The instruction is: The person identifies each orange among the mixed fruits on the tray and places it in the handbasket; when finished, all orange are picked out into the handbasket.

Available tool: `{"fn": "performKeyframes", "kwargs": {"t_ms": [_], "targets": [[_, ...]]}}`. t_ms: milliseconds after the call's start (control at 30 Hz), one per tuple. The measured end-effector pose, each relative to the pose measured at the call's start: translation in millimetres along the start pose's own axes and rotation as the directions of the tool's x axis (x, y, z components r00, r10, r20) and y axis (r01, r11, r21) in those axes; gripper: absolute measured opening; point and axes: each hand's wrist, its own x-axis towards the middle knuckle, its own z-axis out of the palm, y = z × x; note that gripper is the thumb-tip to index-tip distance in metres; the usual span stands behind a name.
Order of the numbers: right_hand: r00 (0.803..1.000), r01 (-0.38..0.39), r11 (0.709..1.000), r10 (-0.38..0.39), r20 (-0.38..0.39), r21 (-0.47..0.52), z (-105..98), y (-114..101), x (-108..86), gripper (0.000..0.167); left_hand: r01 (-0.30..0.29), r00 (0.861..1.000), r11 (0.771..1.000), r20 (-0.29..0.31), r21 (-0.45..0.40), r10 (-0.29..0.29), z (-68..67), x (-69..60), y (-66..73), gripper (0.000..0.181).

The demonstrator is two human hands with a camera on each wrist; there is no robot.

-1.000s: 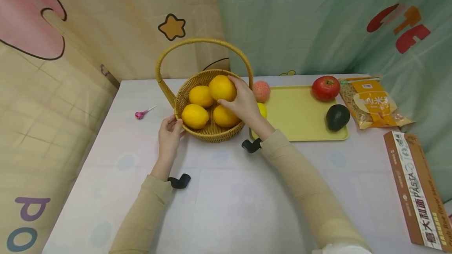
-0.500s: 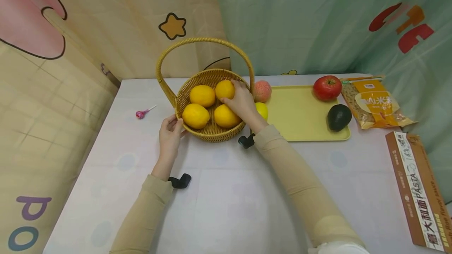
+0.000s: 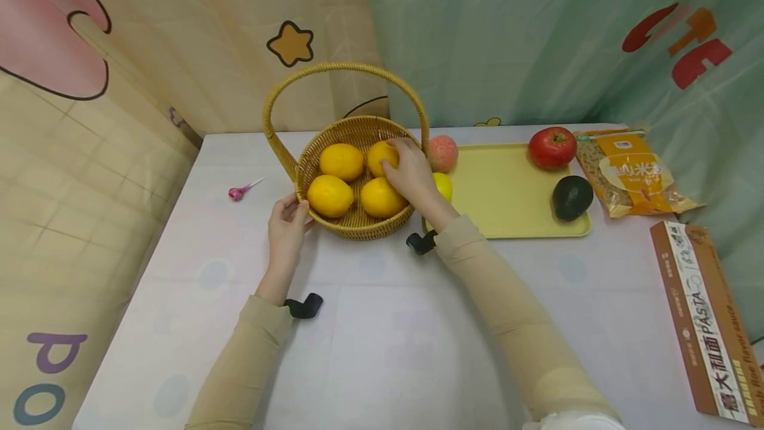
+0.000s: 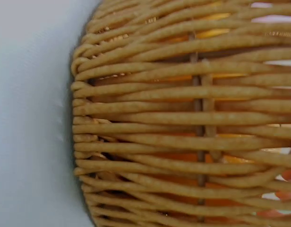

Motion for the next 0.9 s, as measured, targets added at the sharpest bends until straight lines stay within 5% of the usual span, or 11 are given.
{"fn": "performKeyframes", "kwargs": {"t_ms": [267,600,900], "targets": [[0.99,0.103,0.989,-0.091,-0.108,0.11,-12,4,-23.4,0.035,0.006,1.0,1.0,0.012,0.013,-0.006,0.6,0.7,0.4,0.046],[0.982,0.146,0.927,-0.093,-0.164,0.345,-38,35,-63.8,0.027,0.024,0.999,0.999,0.046,0.034,-0.025,-5.6,-2.3,2.6,0.049],[0.981,0.052,0.936,0.018,-0.193,0.349,-70,68,-88.8,0.03,-0.095,0.995,0.993,-0.021,0.071,0.097,-17.6,-10.0,18.9,0.045]]}}
